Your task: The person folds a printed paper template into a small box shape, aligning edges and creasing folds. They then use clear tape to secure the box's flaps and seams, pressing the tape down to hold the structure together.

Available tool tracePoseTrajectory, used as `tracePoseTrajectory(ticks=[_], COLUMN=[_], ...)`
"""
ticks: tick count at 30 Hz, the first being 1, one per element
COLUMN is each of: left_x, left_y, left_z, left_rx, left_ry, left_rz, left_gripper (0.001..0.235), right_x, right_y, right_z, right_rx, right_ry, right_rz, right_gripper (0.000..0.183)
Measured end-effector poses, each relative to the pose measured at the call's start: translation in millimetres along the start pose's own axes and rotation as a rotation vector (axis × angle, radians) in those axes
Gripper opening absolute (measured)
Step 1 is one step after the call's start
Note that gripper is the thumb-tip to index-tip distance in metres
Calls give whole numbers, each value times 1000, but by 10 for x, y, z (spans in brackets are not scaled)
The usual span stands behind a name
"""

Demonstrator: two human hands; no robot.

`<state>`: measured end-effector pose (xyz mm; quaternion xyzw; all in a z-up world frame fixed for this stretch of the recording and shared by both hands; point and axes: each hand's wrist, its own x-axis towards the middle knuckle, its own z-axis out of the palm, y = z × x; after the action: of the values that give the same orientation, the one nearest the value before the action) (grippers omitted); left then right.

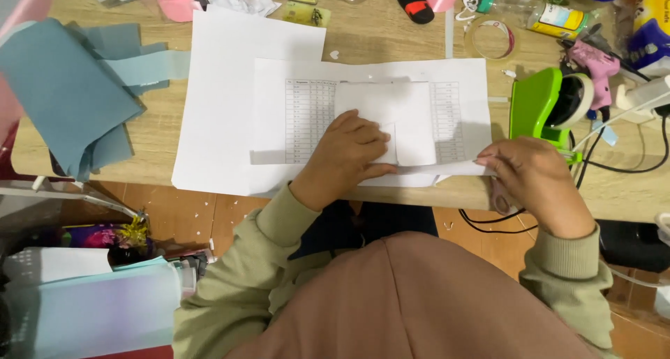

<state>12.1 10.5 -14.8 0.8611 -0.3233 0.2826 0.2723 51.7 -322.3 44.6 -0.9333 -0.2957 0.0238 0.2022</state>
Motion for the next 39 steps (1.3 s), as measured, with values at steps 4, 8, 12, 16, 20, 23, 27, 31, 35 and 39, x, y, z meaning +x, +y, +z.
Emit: tracePoseTrajectory(ticks=[4, 8, 12, 16, 20, 23, 27, 31, 35, 39], left_x=[77, 101, 111, 122, 52, -4, -9, -42, -206, -306], left_y=[-4, 22, 34, 43, 23, -8, -10, 62, 114, 166], left_z=[-75, -100, -118, -109, 48, 149, 125, -70, -80, -40], left_rx=[-23, -66, -86, -111, -126, -138, -146, -61, -3, 43], left_ry=[22, 54, 70, 93, 86, 78, 94, 20, 1, 41], left_rz=[31, 54, 55, 67, -40, -131, -121, -109, -42, -27], left_gripper=[33, 35, 36, 39, 32, 28, 28, 31, 31, 11], right_x=[-6, -23, -28, -66, -89, 87, 292, 307, 291, 306], right_y=[-55, 26, 176, -98, -611, -782, -657, -743, -773, -734], right_z=[-93, -56, 73, 174, 617, 845, 985, 885, 874, 874], right_rx=[76, 85, -157, -270, -145, 66, 194, 223, 179, 126], right_ry=[43, -60, 23, 319, 624, 617, 602, 621, 636, 637], right_rz=[4, 191, 232, -35, -260, -292, -303, -363, -369, -398], right_gripper=[11, 29, 41, 15, 27, 28, 15, 9, 9, 10])
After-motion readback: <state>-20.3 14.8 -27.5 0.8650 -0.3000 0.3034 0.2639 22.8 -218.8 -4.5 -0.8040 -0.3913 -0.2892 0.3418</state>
